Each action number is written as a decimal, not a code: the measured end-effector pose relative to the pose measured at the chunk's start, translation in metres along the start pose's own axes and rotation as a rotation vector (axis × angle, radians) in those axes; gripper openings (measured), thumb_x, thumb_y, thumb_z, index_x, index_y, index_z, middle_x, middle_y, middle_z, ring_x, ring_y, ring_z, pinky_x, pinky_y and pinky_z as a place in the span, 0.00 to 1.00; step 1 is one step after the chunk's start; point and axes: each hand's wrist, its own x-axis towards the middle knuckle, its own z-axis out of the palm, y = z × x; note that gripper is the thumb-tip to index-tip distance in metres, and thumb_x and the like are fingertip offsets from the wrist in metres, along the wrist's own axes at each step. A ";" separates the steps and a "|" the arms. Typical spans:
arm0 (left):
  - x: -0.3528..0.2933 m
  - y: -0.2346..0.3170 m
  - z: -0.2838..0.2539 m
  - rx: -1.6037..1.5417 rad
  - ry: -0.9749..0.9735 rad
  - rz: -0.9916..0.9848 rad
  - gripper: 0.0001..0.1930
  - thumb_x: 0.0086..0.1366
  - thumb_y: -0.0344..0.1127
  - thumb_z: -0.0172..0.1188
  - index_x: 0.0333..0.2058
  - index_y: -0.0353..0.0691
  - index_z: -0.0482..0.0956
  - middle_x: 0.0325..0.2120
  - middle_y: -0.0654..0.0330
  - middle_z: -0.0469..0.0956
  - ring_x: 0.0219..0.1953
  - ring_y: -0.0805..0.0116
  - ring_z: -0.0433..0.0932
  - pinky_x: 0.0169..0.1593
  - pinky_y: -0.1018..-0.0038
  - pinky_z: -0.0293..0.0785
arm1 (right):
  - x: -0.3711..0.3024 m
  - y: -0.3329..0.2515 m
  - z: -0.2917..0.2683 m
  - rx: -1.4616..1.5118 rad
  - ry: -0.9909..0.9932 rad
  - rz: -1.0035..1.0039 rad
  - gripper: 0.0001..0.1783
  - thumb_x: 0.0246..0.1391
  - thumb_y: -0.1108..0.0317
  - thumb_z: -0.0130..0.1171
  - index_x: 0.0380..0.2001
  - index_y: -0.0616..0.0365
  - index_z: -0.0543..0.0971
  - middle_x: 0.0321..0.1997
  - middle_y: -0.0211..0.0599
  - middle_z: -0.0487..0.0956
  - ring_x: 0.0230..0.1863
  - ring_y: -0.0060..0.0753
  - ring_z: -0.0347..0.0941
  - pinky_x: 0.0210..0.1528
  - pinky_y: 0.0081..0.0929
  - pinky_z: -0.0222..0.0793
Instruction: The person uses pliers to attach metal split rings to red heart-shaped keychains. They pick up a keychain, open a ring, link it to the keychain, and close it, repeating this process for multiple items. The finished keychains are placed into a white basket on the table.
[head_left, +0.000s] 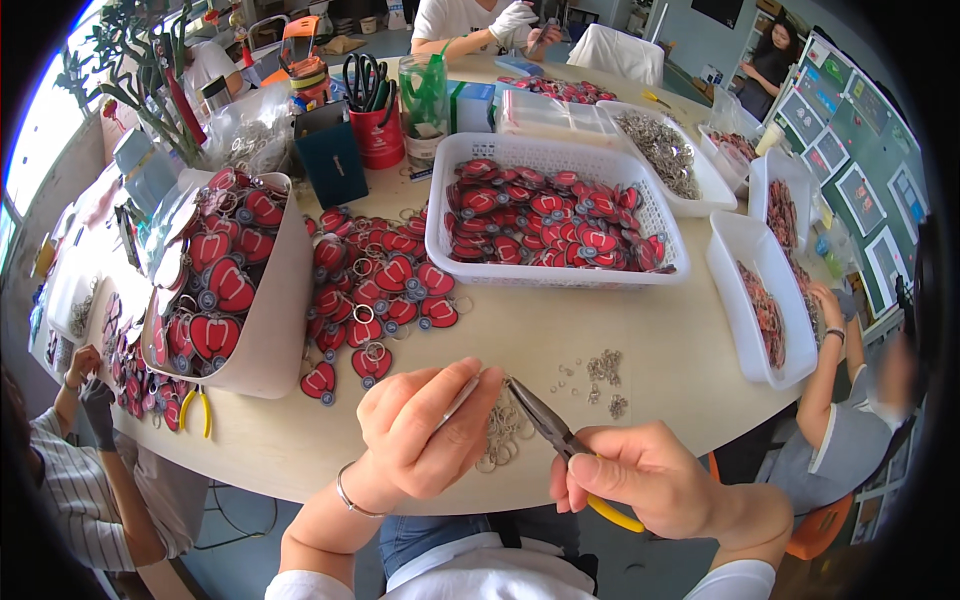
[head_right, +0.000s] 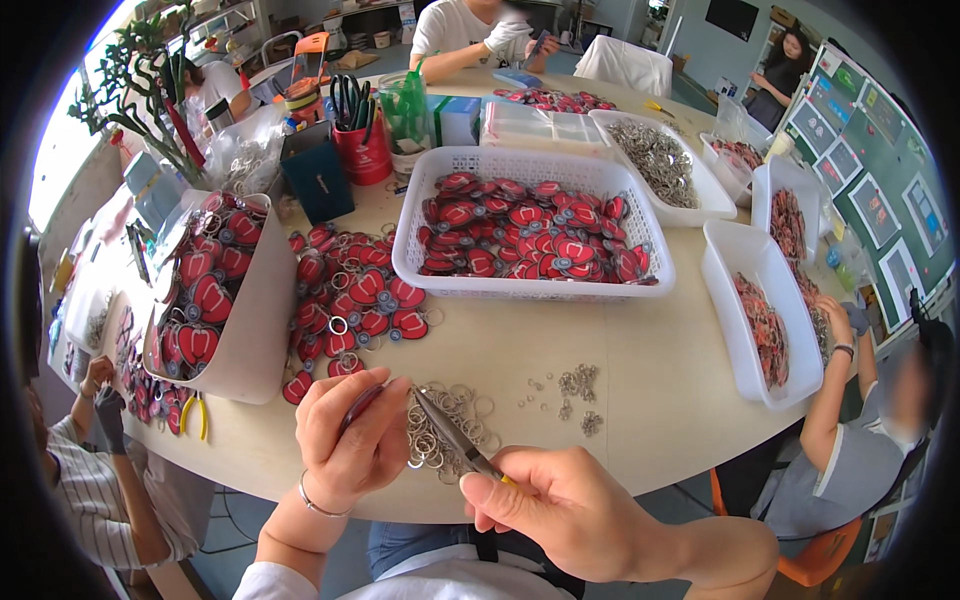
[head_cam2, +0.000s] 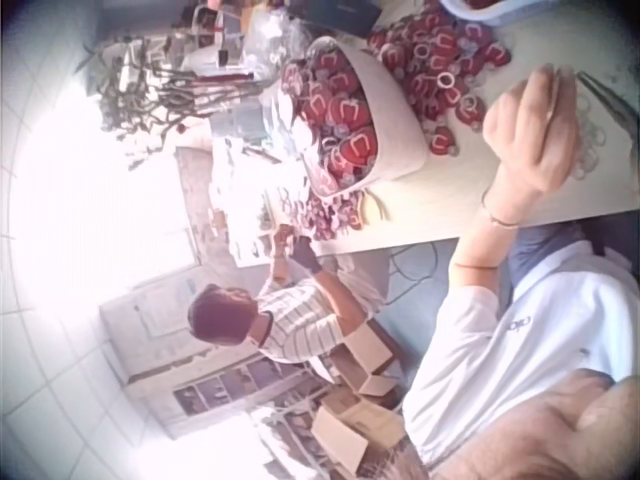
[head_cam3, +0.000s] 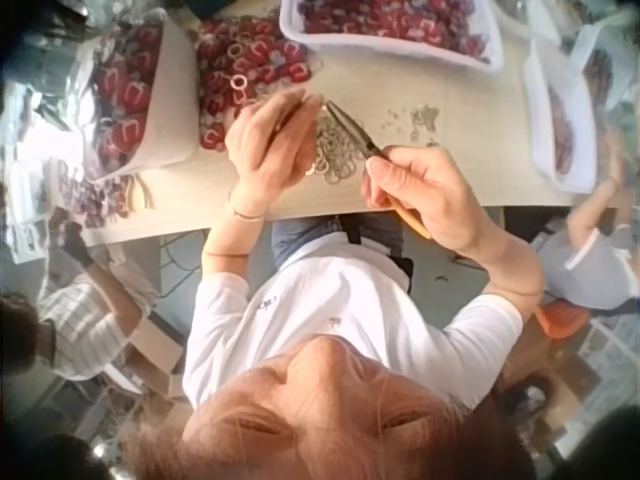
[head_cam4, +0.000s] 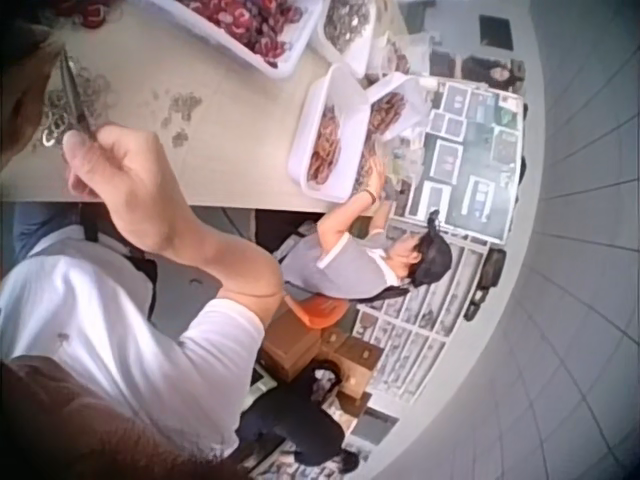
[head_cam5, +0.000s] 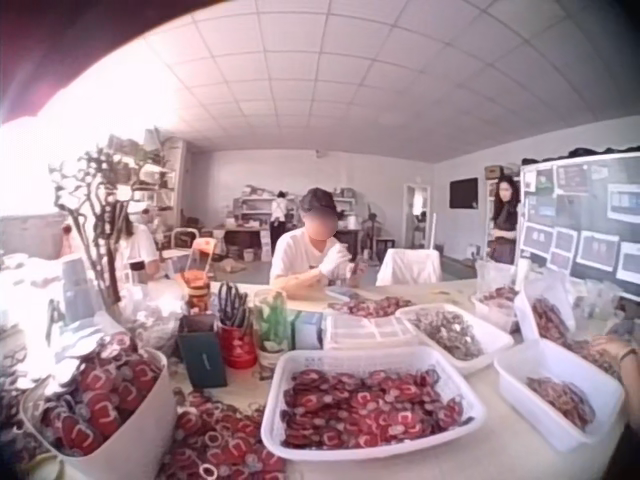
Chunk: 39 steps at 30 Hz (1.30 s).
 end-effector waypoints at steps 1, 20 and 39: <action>0.000 0.000 0.001 0.001 0.003 0.001 0.21 0.33 0.22 0.61 0.34 0.35 0.83 0.36 0.57 0.76 0.24 0.70 0.73 0.22 0.79 0.66 | 0.000 -0.001 0.000 -0.002 0.014 0.017 0.23 0.62 0.53 0.50 0.28 0.66 0.75 0.25 0.28 0.74 0.30 0.14 0.66 0.34 0.16 0.64; 0.008 -0.005 0.003 -0.046 -0.055 -0.004 0.21 0.33 0.24 0.63 0.33 0.37 0.83 0.33 0.60 0.75 0.21 0.73 0.69 0.20 0.80 0.62 | -0.001 -0.011 -0.001 -0.211 0.130 0.074 0.21 0.59 0.57 0.56 0.21 0.65 0.77 0.18 0.27 0.75 0.22 0.12 0.65 0.25 0.17 0.62; 0.008 -0.008 0.001 -0.147 -0.104 0.045 0.23 0.28 0.30 0.55 0.31 0.34 0.82 0.33 0.57 0.76 0.25 0.70 0.72 0.22 0.78 0.65 | -0.001 -0.002 -0.004 -0.418 0.181 -0.026 0.23 0.54 0.63 0.62 0.12 0.62 0.67 0.10 0.28 0.65 0.15 0.14 0.54 0.17 0.23 0.52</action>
